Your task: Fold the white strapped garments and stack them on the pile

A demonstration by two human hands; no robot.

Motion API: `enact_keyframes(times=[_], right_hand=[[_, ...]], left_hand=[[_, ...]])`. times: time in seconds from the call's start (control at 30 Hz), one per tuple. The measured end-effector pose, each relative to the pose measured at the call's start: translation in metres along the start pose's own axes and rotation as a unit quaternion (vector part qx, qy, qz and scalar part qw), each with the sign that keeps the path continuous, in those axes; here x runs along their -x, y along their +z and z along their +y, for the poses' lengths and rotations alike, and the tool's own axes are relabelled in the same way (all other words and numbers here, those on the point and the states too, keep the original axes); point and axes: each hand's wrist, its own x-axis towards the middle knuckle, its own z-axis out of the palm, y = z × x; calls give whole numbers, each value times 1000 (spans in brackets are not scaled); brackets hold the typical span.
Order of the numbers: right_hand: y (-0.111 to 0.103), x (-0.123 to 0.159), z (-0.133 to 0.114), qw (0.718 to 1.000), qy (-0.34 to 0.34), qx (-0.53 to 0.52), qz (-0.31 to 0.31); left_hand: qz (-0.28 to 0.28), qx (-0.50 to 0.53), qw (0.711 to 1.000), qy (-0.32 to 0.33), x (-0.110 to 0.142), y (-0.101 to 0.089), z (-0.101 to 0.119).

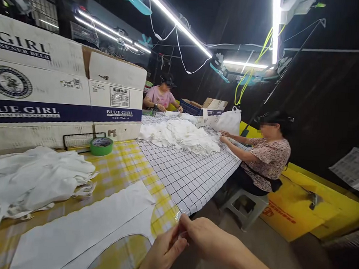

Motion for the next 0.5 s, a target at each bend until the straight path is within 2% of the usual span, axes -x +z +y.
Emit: enact_keyframes(times=[0.07, 0.13, 0.23, 0.33, 0.5], right_hand=[[0, -11, 2, 1000, -28, 9, 6], [3, -21, 5, 998, -53, 22, 40], [15, -33, 10, 984, -77, 80, 142], [36, -41, 16, 964, -92, 122, 216], [71, -51, 27, 964, -129, 59, 223]], left_hand=[[22, 20, 999, -39, -2, 0, -8], [62, 37, 994, -85, -4, -3, -20], [112, 111, 976, -149, -4, -6, -34], [122, 189, 958, -176, -3, -3, -37], [149, 255, 937, -187, 0, 10, -33]])
